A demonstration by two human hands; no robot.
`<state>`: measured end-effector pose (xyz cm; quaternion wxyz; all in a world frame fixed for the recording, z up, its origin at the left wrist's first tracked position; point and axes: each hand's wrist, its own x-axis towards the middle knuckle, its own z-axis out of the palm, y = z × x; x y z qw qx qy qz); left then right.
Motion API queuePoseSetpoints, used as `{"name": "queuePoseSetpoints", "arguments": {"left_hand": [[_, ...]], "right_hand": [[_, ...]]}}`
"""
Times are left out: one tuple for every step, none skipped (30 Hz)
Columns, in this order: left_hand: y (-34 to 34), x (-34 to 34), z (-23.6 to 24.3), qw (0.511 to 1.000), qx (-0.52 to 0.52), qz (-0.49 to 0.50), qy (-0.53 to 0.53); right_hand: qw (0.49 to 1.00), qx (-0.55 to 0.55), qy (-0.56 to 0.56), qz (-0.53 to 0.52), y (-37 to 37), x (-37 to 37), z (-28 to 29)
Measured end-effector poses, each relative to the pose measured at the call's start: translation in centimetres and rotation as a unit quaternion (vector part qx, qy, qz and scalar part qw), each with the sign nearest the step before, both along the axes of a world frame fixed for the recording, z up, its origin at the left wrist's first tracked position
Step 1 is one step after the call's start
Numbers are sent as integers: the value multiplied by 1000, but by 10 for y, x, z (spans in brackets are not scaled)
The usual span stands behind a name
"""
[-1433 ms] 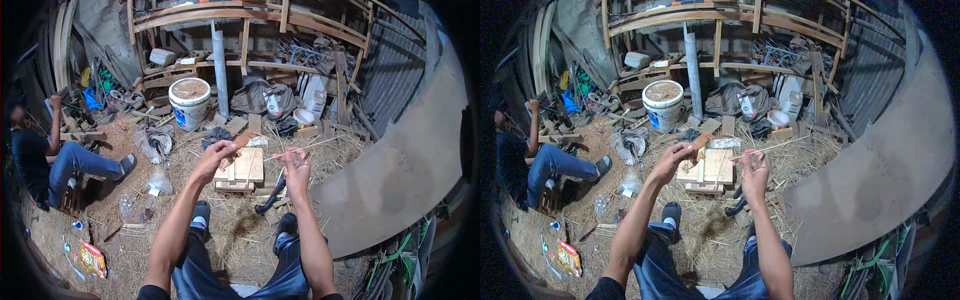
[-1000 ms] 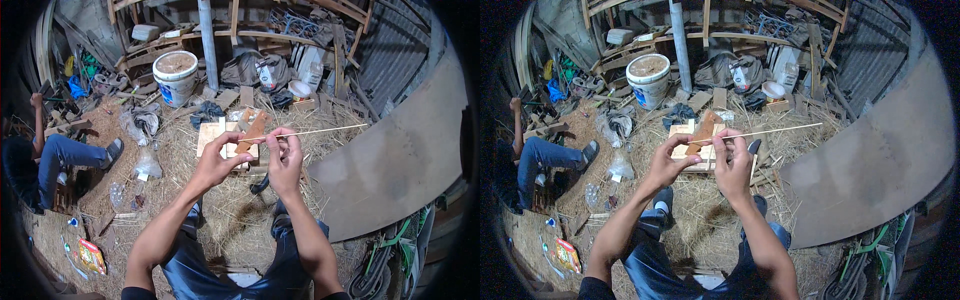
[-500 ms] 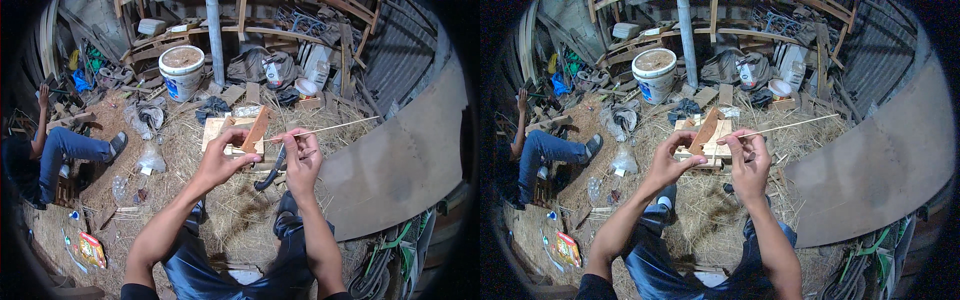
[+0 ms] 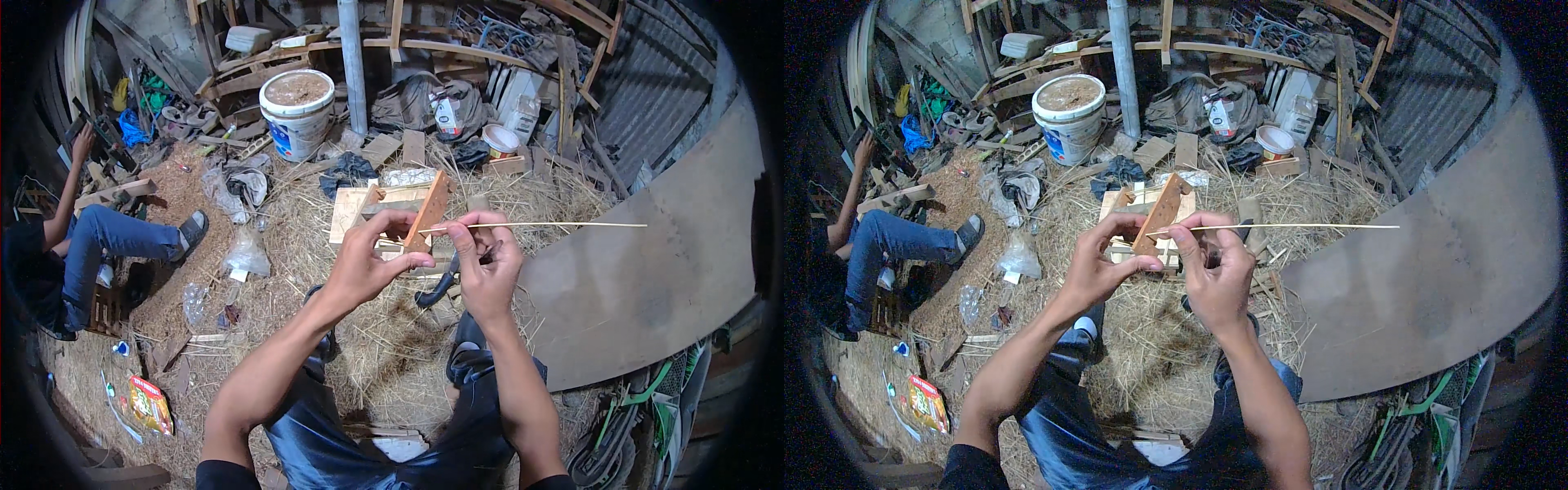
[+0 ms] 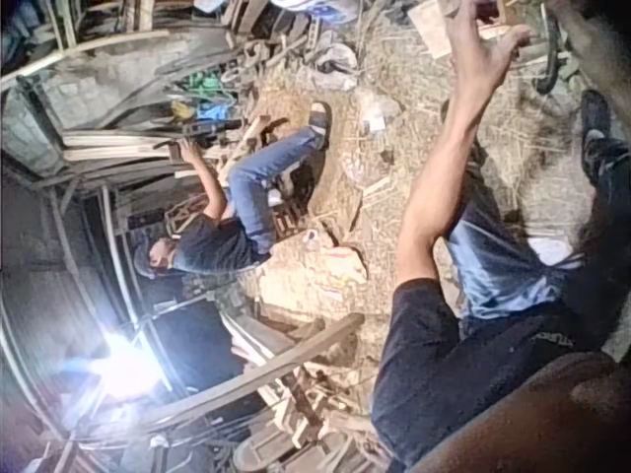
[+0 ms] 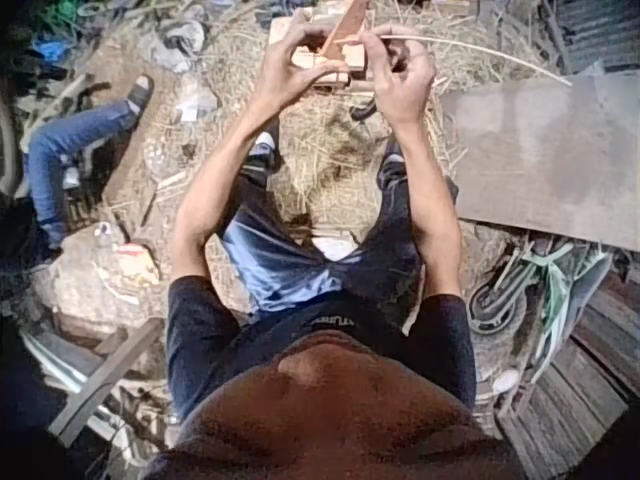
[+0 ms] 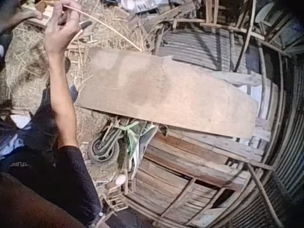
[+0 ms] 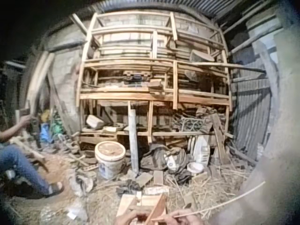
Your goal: The person assembles a bamboo structure by hand, inserting thin bamboo sticks through holes in a small wooden frame and securing them with thin wire using a small knife to trim the ends.
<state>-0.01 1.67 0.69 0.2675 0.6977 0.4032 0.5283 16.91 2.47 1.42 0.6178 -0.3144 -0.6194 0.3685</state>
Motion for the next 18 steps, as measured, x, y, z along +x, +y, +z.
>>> {"name": "queuePoseSetpoints", "arguments": {"left_hand": [[0, 0, 0, 1000, -2, 1, -7], [1, 0, -1, 1000, -3, 1, -13], [1, 0, -2, 1000, -5, 2, -20], [2, 0, -3, 1000, -2, 5, -18], [2, -1, -5, 1000, 0, 8, -17], [2, -1, -5, 1000, 2, 11, -15], [2, -2, -6, 1000, 3, 11, -15], [3, -2, -6, 1000, 4, 11, -14], [2, -2, -6, 1000, 5, 12, -13], [2, -2, -6, 1000, 2, 13, -15], [2, -2, -6, 1000, -2, 14, -16], [2, -2, -6, 1000, -5, 15, -16], [2, -1, -6, 1000, -3, 15, -15], [2, -1, -6, 1000, -1, 15, -14], [2, 0, -6, 1000, 1, 15, -12], [1, 0, -6, 1000, 2, 16, -6], [1, -1, -6, 1000, 3, 18, 0], [1, -1, -6, 1000, 3, 19, 5]], "right_hand": [[1000, 3, -7, -3, 0, 0, 0], [1000, 5, -14, -5, 0, 0, 1], [1000, 8, -11, -1, 0, 0, 1], [1000, 10, -8, 2, 0, -1, 1], [1000, 13, -5, 6, 0, -1, 1], [1000, 12, -8, 7, 0, -1, 1], [1000, 11, -11, 8, 0, 0, 1], [1000, 9, -14, 9, 0, 1, 1], [1000, 14, -26, 3, 0, 1, 0], [999, 18, -39, -3, 2, 3, -2], [998, 22, -51, -10, 2, 3, -3], [999, 20, -36, -7, 2, 2, -2], [1000, 17, -22, -5, 1, 1, -1], [1000, 14, -7, -2, 1, 0, -1], [1000, 15, -17, -8, 2, 1, -1], [999, 15, -26, -13, 3, 2, -2], [999, 15, -35, -18, 3, 2, -3], [1000, 9, -25, -11, 3, 1, -3]]}}
